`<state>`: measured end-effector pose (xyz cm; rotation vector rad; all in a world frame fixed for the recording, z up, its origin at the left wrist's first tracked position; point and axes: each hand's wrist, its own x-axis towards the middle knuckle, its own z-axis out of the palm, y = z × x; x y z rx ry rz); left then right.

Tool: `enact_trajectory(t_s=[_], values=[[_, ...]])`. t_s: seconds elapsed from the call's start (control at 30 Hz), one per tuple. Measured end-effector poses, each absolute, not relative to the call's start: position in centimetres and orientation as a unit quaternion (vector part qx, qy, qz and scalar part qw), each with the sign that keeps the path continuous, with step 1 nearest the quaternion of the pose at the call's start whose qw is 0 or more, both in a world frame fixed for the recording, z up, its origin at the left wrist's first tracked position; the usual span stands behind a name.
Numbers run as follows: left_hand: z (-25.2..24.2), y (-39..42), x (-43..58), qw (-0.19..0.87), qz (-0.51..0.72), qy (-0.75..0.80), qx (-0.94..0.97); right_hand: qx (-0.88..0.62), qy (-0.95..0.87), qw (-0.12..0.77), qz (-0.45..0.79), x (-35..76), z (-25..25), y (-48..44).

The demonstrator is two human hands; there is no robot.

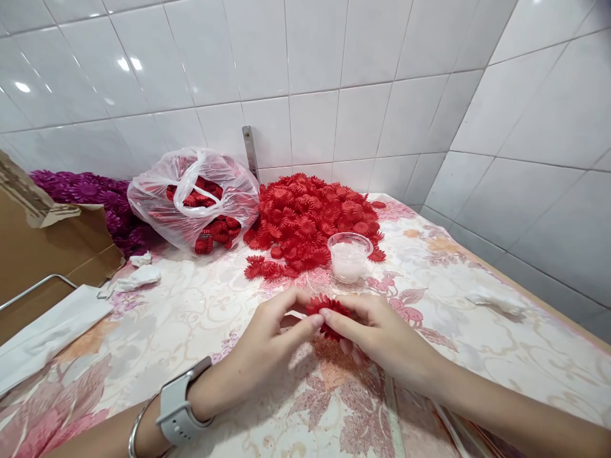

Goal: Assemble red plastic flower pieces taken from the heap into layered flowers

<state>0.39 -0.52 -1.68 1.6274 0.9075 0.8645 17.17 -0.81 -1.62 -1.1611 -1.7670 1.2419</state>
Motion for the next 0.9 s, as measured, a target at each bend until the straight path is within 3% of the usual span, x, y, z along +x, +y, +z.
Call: enact_trajectory(t_s=[0.2, 0.3, 0.4, 0.5, 0.67, 0.9], values=[[-1.8, -0.2, 0.6, 0.641, 0.386, 0.382, 0.543, -0.438, -0.608, 0.327, 0.576, 16.8, -1.7, -0.9], [-1.8, 0.3, 0.6, 0.655, 0.43, 0.395, 0.48, -0.404, -0.556, 0.366, 0.628, 16.8, -1.9, -0.7], [-1.4, 1.5, -0.1, 0.595, 0.5, 0.439, 0.452, -0.402, -0.513, 0.429, 0.626, 17.0, -2.1, -0.2], [-1.1, 3.1, -1.4, 0.504, 0.477, 0.485, 0.531, -0.414, -0.492, 0.441, 0.626, 17.3, -2.4, 0.3], [-1.8, 5.3, -3.5, 0.217, 0.45, 0.538, 0.679, -0.408, -0.495, 0.426, 0.638, 17.6, -2.6, 0.5], [-1.8, 6.4, -4.1, 0.146, 0.417, 0.545, 0.713, -0.408, -0.51, 0.418, 0.632, 17.6, -1.9, 0.2]])
